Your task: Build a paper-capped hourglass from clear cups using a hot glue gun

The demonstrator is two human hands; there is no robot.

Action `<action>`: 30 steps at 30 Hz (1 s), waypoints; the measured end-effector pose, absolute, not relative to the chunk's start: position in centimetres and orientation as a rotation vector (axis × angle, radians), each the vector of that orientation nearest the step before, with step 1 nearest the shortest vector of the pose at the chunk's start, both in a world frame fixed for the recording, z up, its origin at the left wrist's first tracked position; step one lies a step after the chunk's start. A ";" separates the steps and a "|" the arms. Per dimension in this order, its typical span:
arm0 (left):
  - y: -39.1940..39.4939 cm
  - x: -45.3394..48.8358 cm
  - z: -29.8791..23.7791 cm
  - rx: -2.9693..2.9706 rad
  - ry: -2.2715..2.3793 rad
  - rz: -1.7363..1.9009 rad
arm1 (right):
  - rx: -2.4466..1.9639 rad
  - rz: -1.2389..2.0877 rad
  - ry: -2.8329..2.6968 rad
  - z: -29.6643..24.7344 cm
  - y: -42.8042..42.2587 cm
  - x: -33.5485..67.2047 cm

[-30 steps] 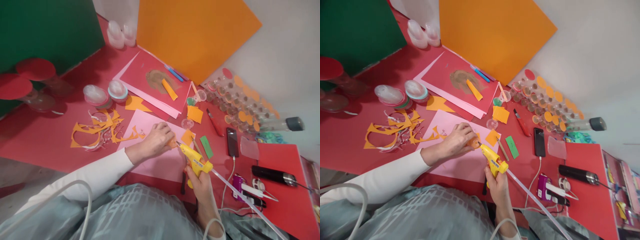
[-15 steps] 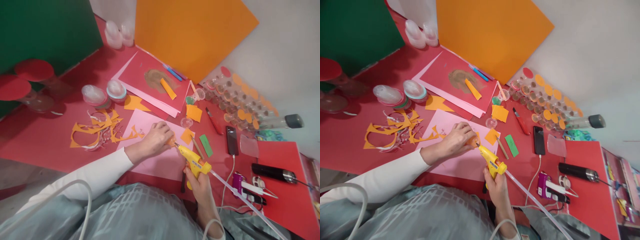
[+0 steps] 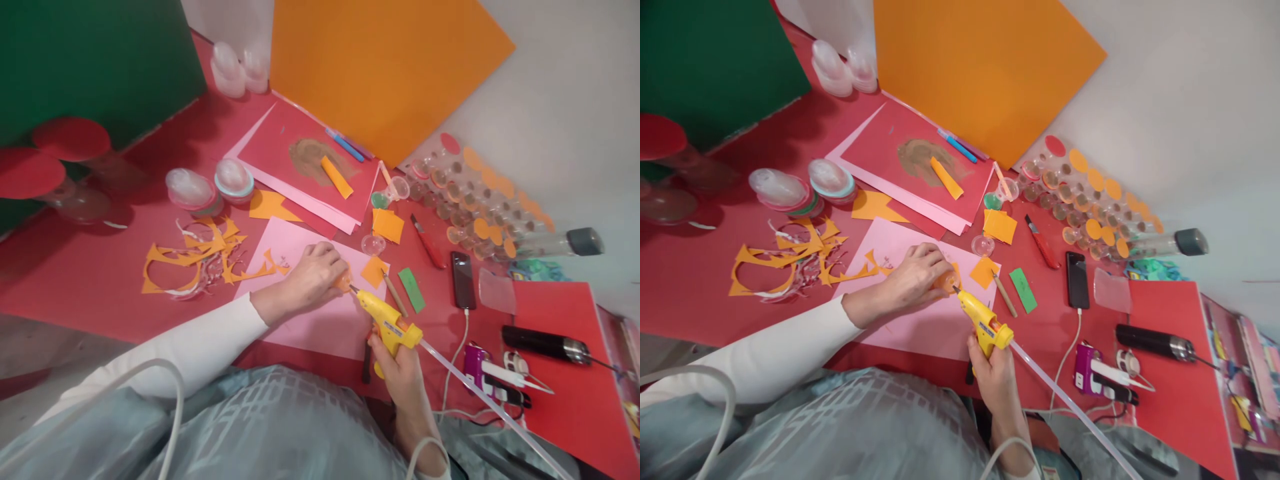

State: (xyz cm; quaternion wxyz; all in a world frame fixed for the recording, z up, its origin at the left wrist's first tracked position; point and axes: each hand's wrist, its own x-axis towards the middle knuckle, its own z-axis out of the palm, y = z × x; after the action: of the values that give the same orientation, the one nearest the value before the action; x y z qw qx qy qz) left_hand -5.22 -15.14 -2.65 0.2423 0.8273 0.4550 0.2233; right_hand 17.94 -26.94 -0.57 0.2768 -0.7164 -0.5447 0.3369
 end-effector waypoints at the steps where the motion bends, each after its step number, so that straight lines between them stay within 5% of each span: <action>1: -15.1 -5.2 -2.6 2.262 1.244 0.609 | -1.926 0.878 -1.473 -0.7 -27.0 18.0; 30: -15.2 -5.2 -2.5 2.253 1.239 0.620 | -1.974 0.837 -1.508 -0.2 -26.8 17.5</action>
State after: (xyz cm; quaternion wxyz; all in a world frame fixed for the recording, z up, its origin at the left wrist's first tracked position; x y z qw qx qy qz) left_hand -5.17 -15.17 -2.46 0.2459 0.8256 0.4542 0.2272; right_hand 17.47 -26.77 -0.17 0.2574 -0.7277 -0.5559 0.3086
